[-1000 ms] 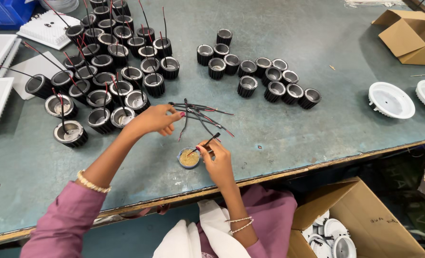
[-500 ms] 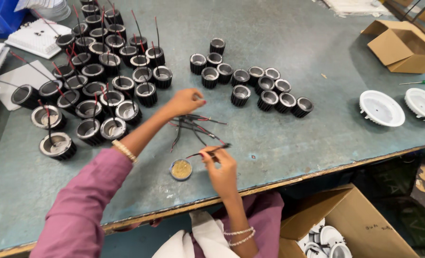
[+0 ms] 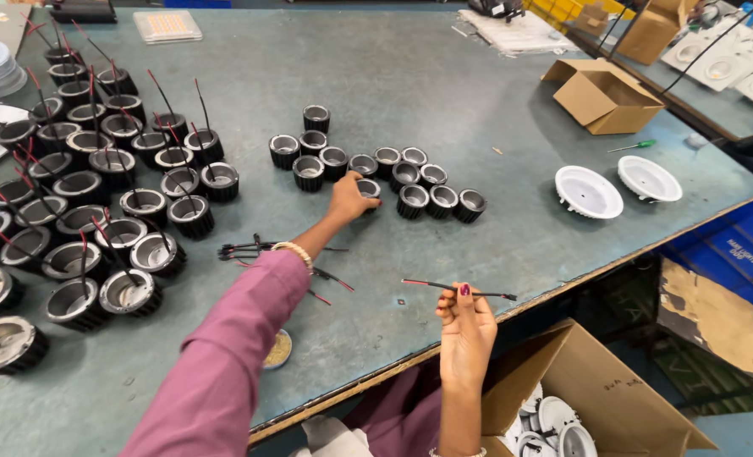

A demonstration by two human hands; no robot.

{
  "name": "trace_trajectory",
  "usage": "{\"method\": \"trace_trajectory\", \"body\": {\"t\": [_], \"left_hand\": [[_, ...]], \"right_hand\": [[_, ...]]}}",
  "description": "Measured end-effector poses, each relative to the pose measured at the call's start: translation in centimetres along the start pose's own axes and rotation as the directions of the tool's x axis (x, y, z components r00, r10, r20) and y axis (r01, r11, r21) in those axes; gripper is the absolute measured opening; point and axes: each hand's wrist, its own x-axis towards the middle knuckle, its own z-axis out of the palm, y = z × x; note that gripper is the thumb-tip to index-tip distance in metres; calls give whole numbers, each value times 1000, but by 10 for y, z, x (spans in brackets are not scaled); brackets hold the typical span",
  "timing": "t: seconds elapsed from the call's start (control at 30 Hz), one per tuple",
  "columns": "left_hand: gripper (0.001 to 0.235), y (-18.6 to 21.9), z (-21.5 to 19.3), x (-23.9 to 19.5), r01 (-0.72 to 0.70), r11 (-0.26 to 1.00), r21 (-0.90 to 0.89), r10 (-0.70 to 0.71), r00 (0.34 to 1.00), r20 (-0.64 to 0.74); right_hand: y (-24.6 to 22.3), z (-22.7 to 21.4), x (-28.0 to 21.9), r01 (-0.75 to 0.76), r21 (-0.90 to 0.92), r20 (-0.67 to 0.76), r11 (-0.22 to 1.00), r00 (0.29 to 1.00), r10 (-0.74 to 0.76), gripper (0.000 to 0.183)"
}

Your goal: The person inserts wires into black cylindrical components on a workbench, then places the assembled units into a pile. The person handles multiple components and wires throughout the clip.

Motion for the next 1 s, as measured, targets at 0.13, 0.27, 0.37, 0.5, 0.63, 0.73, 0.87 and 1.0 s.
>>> {"method": "trace_trajectory", "body": {"t": [0.13,0.27,0.37,0.5,0.63,0.73,0.87,1.0], "left_hand": [[63,35,-67,-29,240,865,-441,-176,968,181],[46,57,-148,-103,450,377,-809,5,873,488],[61,58,-191,-178,553,-11,-833,154,824,545],[70,54,-214,-237,538,-175,-825,79,843,532],[73,39,-217,-256,539,-241,-807,72,839,539],[72,28,-215,-259,526,-267,-807,82,847,525],[71,21,-212,-261,502,-308,-808,114,863,492],[72,20,-213,-261,509,-311,-802,117,858,500]], "right_hand": [[-13,10,-8,43,-24,5,999,999,-43,21],[-22,37,-25,134,-76,39,988,991,-131,22],[-21,68,-47,232,-140,95,963,971,-220,20],[-4,110,-76,294,-256,160,921,952,-260,17],[16,136,-96,315,-333,276,889,934,-228,13],[22,146,-103,357,-385,338,851,913,-230,12],[22,151,-108,389,-497,346,776,909,-234,12],[22,158,-109,391,-532,364,751,906,-214,13]]}}
